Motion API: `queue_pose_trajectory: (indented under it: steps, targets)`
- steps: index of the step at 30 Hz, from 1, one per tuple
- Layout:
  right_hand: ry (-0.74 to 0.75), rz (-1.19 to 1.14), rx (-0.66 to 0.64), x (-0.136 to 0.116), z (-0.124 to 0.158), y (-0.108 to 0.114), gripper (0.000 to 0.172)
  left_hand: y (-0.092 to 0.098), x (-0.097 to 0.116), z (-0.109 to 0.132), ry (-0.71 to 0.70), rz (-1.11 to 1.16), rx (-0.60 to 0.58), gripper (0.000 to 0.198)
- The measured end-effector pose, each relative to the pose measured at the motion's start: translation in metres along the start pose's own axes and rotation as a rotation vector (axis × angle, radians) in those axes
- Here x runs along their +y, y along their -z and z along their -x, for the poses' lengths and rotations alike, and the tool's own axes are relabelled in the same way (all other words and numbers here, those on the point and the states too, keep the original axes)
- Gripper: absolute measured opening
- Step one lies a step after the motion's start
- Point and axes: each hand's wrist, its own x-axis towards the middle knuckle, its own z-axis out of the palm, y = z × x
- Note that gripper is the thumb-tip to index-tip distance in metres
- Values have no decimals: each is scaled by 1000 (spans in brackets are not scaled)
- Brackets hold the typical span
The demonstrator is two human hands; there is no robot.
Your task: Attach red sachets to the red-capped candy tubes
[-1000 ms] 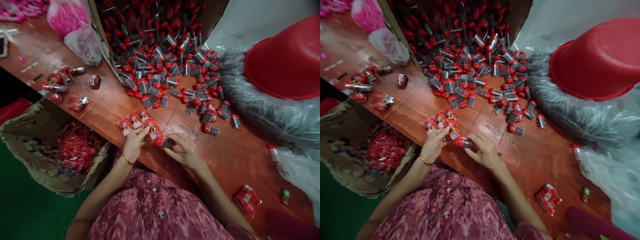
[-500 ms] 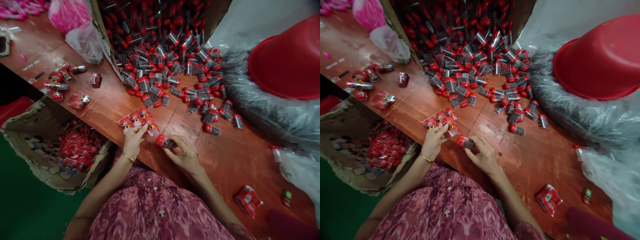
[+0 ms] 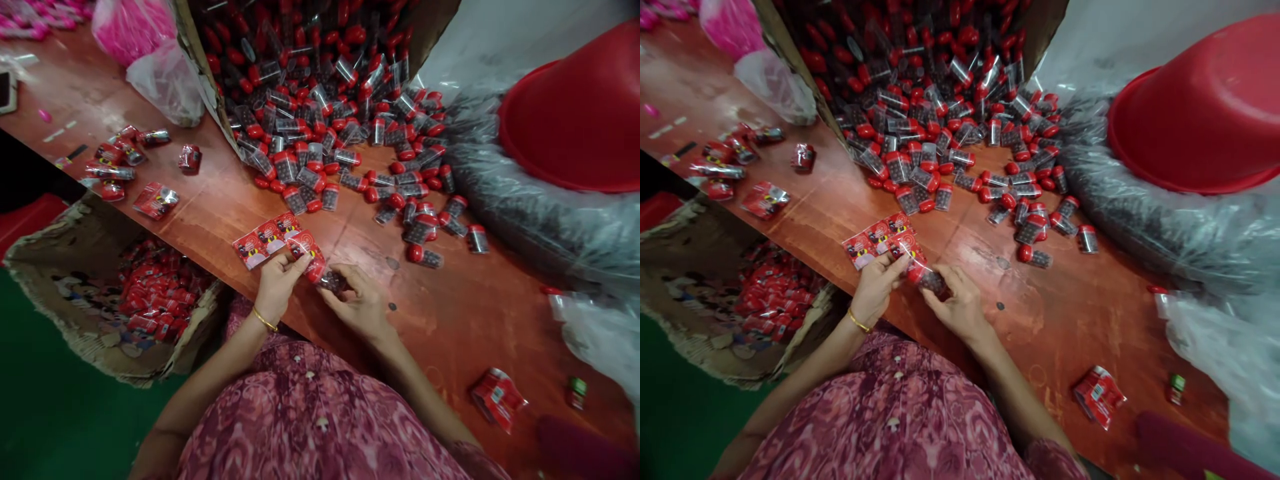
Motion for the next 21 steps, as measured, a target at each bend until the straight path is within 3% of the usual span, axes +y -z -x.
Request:
queue_pose_trajectory:
  steps: [7,10,21]
  targets:
    - [-30,-28,66,3,0,-10,28,-6,-5,4,81,120,-13,42]
    - [-58,3,88,3,1,-13,28,-9,-7,8,118,198,33,42]
    - [-98,4,83,-4,-8,-21,28,-10,-11,6,61,353,159,39]
